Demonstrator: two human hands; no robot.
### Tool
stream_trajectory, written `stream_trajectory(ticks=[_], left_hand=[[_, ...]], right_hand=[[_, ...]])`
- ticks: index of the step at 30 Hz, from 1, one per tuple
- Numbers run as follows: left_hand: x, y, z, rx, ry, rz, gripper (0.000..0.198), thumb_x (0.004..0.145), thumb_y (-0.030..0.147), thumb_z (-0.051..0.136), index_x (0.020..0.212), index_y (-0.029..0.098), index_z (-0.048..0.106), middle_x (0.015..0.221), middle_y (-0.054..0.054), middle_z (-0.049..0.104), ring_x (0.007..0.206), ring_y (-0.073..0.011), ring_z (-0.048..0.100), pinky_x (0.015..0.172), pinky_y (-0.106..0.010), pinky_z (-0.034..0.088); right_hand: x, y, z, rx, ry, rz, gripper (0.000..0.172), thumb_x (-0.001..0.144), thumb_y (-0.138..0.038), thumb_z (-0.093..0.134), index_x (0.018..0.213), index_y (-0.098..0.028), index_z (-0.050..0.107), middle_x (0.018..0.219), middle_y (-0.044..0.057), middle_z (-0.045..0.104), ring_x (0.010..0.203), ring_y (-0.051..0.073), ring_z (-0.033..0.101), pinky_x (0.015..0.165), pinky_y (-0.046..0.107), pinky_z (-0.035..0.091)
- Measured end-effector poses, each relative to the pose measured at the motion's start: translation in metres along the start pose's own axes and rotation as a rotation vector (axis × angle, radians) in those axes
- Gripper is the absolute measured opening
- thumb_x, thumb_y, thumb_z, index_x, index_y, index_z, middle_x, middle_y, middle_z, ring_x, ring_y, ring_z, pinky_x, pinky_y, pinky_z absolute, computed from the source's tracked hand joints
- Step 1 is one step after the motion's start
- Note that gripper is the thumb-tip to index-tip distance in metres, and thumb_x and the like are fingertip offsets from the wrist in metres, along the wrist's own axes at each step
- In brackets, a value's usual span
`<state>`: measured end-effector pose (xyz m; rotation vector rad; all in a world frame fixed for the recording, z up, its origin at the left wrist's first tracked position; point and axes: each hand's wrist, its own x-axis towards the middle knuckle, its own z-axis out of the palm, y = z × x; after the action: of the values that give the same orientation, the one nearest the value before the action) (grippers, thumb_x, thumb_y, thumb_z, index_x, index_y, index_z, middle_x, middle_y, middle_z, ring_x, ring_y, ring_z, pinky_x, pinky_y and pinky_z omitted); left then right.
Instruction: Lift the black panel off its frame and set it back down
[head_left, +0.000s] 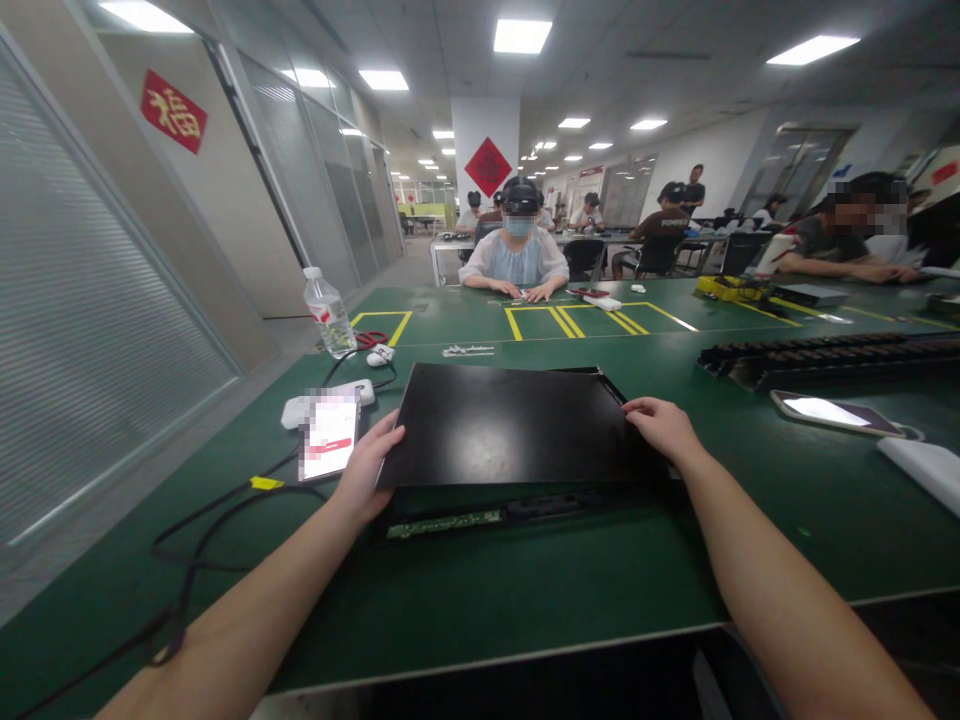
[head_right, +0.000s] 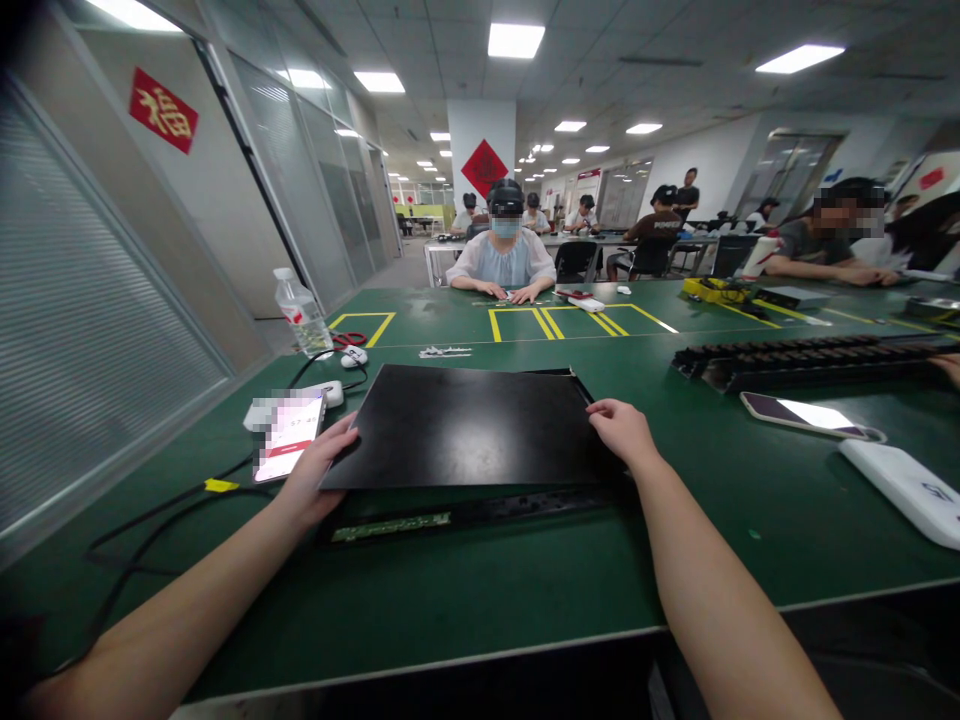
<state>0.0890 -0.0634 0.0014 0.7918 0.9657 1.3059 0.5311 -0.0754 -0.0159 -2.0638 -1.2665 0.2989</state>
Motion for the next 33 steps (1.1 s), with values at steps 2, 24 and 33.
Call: stream_trajectory(ticks=[2,24,33], left_hand=[[-0.001,0.0004,0.0015,0.0,-0.006,0.002,0.061,0.078,0.011,0.074,0.138,0.014,0.072,0.113,-0.012,0.084,0.098,-0.0307,0.081,0.073,-0.034,0.066],[-0.0017,0.0024,0.0006,0.033,-0.034,-0.033,0.066,0.077,0.011,0.076,0.143,0.016,0.069,0.114,-0.013,0.083,0.097,-0.0305,0.081,0.075,-0.034,0.065],[-0.0013,0.0019,-0.0007,0.062,-0.014,-0.027,0.066,0.077,0.012,0.076,0.143,0.014,0.067,0.108,-0.012,0.084,0.095,-0.0299,0.08,0.072,-0.032,0.064]], right_hand=[[0.0003,0.0005,0.0004,-0.004,-0.011,0.0,0.02,0.079,-0.022,0.065,0.089,-0.024,0.082,0.093,0.005,0.081,0.089,0.022,0.072,0.082,0.032,0.052],[-0.0012,0.0015,-0.0017,-0.015,0.043,0.0,0.018,0.078,-0.019,0.066,0.082,-0.025,0.082,0.09,0.005,0.081,0.086,0.022,0.072,0.077,0.03,0.052],[0.0008,0.0025,-0.0015,-0.068,0.036,-0.006,0.019,0.08,-0.02,0.065,0.084,-0.025,0.083,0.091,0.005,0.081,0.087,0.023,0.072,0.076,0.031,0.052]])
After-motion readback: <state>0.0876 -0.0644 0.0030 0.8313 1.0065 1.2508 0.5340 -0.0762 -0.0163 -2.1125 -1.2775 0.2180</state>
